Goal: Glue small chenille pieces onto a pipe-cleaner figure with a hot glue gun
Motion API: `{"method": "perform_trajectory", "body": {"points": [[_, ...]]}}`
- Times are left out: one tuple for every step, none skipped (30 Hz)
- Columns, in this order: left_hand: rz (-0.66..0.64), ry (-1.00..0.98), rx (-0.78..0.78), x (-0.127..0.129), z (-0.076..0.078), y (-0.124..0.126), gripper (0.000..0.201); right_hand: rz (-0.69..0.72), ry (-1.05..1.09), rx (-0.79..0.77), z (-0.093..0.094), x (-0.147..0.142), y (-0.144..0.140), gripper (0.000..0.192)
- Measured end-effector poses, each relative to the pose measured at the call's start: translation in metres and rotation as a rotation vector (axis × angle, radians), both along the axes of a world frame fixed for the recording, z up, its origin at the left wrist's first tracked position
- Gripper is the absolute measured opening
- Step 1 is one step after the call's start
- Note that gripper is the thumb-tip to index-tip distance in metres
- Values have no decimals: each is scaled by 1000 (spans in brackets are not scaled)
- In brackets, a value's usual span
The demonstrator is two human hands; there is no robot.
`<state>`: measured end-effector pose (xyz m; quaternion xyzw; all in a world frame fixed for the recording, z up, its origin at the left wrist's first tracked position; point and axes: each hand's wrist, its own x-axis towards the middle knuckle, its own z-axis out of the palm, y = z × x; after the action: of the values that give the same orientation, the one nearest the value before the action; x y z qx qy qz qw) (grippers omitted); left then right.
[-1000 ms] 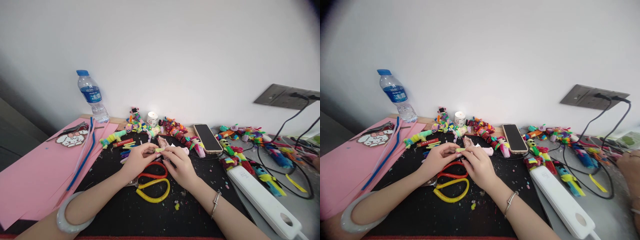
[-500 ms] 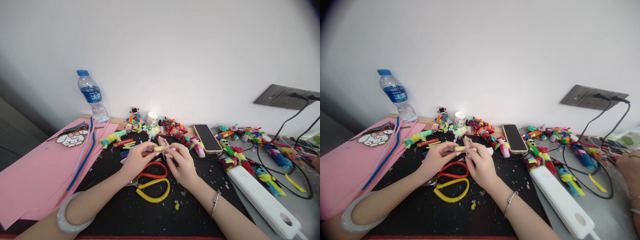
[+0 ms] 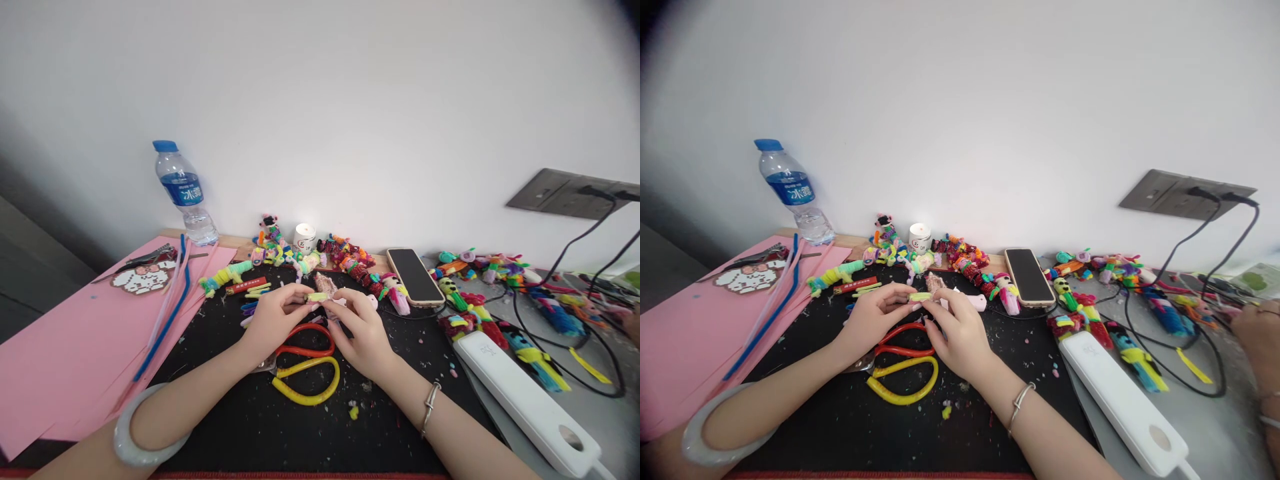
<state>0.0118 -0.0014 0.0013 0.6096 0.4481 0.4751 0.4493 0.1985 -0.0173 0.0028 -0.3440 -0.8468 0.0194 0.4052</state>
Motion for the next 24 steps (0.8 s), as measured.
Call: {"method": "perform_trajectory", "body": {"points": [[1,3,4,0,0,0,21,4,-5,-8,0,0,0,36],[0,5,9,0,0,0,21,7,-9,-14,1,-1,0,36],[-2,7,15,0,0,0,20,8,-12,-19,1,-1,0,36],[-4,8,21,0,0,-1,20,10,-13,-23,1,-1,0,36],[-10,11,26,-1,0,-1,19,12,-15,-27,2,-2,0,36],[-12,15,30,-1,0,-1,19,15,-15,-32,2,-2,0,36],[-16,18,35,-1,0,-1,18,17,-15,-37,2,-2,0,35],[-22,21,39,-1,0,-1,18,20,-14,-43,2,-2,0,35],[-18,27,47,-1,0,-2,17,23,-13,-50,2,-2,0,36],[-15,35,53,-1,0,-2,16,25,-13,-59,2,-2,0,36],[-11,42,58,-1,1,-2,16,28,-13,-69,2,-2,0,36],[-8,47,61,-1,1,-2,16,29,-16,-78,2,-2,0,36],[-5,51,63,-1,1,-2,16,30,-20,-87,2,-2,0,37],[-3,52,63,-1,1,-2,16,31,-24,-92,2,-2,0,37],[-1,49,63,-1,1,-2,16,32,-27,-93,2,-2,-1,38],[-2,44,62,-1,1,-2,16,33,-27,-91,2,-2,-1,38],[-2,38,59,-1,1,-2,16,32,-23,-86,2,-2,-1,38],[-4,30,55,-1,1,-1,17,28,-14,-79,2,-1,-1,38],[-5,23,51,-1,1,-1,17,19,-1,-72,2,-1,-1,38],[-7,17,46,-1,1,-1,18,8,13,-66,2,-1,-1,38],[-8,14,43,-1,1,-2,19,-3,25,-62,2,0,-1,38],[-7,13,42,-1,1,-2,19,-11,33,-61,2,0,-1,38],[-5,14,40,-1,1,-2,20,-15,35,-62,2,0,0,38],[-4,14,39,-1,1,-2,20,-15,33,-66,2,0,0,38]]}}
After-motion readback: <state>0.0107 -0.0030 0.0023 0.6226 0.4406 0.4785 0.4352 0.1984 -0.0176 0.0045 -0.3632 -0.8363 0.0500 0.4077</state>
